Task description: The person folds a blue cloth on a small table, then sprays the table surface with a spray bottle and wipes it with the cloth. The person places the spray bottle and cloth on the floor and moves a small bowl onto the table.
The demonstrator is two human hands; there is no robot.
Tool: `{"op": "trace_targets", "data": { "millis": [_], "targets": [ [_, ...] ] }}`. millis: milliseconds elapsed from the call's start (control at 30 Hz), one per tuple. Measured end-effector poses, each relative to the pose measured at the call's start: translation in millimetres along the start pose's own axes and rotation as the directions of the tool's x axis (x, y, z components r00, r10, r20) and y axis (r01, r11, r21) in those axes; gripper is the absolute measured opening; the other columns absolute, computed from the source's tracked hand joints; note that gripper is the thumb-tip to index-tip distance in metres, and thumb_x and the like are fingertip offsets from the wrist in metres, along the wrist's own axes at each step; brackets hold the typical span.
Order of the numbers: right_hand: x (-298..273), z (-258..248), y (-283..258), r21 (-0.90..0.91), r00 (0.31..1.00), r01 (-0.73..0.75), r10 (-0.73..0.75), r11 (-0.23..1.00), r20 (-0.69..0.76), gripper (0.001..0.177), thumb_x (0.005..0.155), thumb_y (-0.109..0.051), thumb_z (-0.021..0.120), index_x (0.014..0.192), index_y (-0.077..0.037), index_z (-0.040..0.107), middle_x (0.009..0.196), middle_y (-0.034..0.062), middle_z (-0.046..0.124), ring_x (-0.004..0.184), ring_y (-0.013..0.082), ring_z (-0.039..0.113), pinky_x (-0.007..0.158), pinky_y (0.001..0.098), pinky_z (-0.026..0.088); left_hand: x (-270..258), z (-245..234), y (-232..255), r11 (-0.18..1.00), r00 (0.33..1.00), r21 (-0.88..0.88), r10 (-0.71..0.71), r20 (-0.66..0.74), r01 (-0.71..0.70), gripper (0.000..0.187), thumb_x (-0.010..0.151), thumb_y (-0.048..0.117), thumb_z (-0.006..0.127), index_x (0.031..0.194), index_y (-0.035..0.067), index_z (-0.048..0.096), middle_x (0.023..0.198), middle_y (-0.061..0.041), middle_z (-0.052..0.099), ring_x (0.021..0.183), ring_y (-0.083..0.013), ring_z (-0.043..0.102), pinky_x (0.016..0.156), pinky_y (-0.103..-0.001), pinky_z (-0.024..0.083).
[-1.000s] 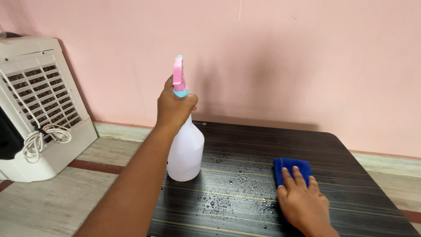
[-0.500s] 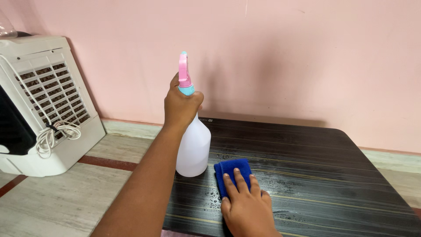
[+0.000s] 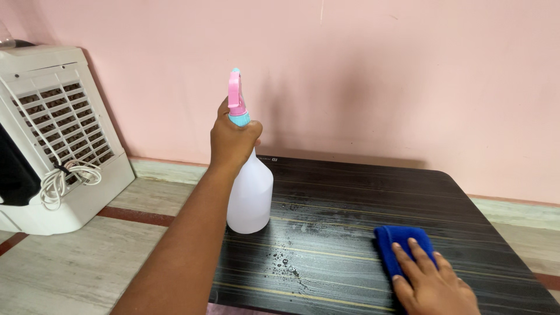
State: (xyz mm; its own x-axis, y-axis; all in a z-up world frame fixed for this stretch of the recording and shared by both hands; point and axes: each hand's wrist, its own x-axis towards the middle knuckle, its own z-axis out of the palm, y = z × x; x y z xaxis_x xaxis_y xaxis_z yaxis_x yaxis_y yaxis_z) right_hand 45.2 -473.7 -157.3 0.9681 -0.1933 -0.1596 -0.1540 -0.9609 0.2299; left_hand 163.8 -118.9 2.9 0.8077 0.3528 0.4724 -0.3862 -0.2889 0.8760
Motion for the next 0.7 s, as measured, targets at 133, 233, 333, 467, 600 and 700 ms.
{"op": "trace_targets", "data": {
  "millis": [133,233,333,467,600,700],
  "targets": [
    [33.8,41.7,68.2,-0.161,0.999,0.014,-0.019,0.987,-0.035,0.07,0.099,-0.062,0.035,0.16,-0.039,0.012,0.168,0.0041,0.011,0.154,0.0319,0.02,0.123,0.0505,0.029,-1.6,0.2,0.5,1.0,1.0,0.006,0.018,0.0,-0.018,0.072,0.077,0.013,0.061,0.146,0.006,0.045,0.082,-0.006,0.069,0.064,-0.0148,0.072,0.065,-0.031,0.059],
    [63.7,89.0,116.7,-0.512,0.971,0.178,-0.233,0.841,-0.045,0.063,0.102,-0.057,0.035,0.156,-0.026,0.029,0.164,0.0148,0.023,0.153,0.0351,0.023,0.121,0.0567,0.03,-2.1,-0.1,1.4,1.0,1.0,0.01,0.016,0.003,-0.016,0.072,0.077,0.013,0.061,0.146,0.006,0.045,0.083,-0.007,0.069,0.065,-0.0152,0.072,0.065,-0.031,0.058],
    [97.0,137.1,176.2,-0.575,0.927,0.189,-0.337,0.796,-0.162,0.047,0.088,-0.052,0.047,0.129,-0.028,0.046,0.156,0.0139,0.037,0.146,0.0386,0.036,0.113,0.0628,0.037,-1.3,0.0,2.4,1.0,1.0,0.009,-0.001,-0.001,0.001,0.071,0.076,0.014,0.061,0.146,0.008,0.047,0.086,-0.006,0.068,0.065,-0.015,0.072,0.065,-0.031,0.059],
    [122.2,197.4,244.0,-0.364,0.428,0.288,-0.459,0.886,-0.779,0.027,0.069,-0.044,0.063,0.092,-0.031,0.067,0.146,0.0127,0.056,0.137,0.0433,0.054,0.103,0.071,0.046,-0.8,0.4,2.1,1.0,1.0,0.014,0.013,0.003,-0.013,0.072,0.077,0.013,0.061,0.147,0.007,0.044,0.086,-0.006,0.068,0.066,-0.0152,0.072,0.066,-0.031,0.058],
    [134.6,212.5,256.9,-0.161,0.158,0.533,-0.284,0.831,-0.946,0.017,0.081,-0.029,0.067,0.097,-0.022,0.065,0.144,0.0163,0.061,0.131,0.0519,0.057,0.105,0.0685,0.045,-0.3,-0.8,1.0,1.0,1.0,-0.014,-0.002,0.019,0.002,0.074,0.076,0.013,0.06,0.148,0.007,0.044,0.086,-0.006,0.068,0.067,-0.0154,0.071,0.066,-0.032,0.059],
    [125.3,185.3,236.3,-0.175,0.388,0.314,-0.294,0.933,-0.873,0.022,0.085,-0.036,0.06,0.106,-0.03,0.062,0.152,0.0103,0.051,0.138,0.0457,0.049,0.111,0.0645,0.042,0.3,-0.2,0.7,1.0,1.0,-0.006,-0.002,0.027,0.003,0.073,0.076,0.013,0.06,0.148,0.007,0.043,0.087,-0.006,0.068,0.067,-0.0151,0.072,0.067,-0.031,0.059]
  ]
}}
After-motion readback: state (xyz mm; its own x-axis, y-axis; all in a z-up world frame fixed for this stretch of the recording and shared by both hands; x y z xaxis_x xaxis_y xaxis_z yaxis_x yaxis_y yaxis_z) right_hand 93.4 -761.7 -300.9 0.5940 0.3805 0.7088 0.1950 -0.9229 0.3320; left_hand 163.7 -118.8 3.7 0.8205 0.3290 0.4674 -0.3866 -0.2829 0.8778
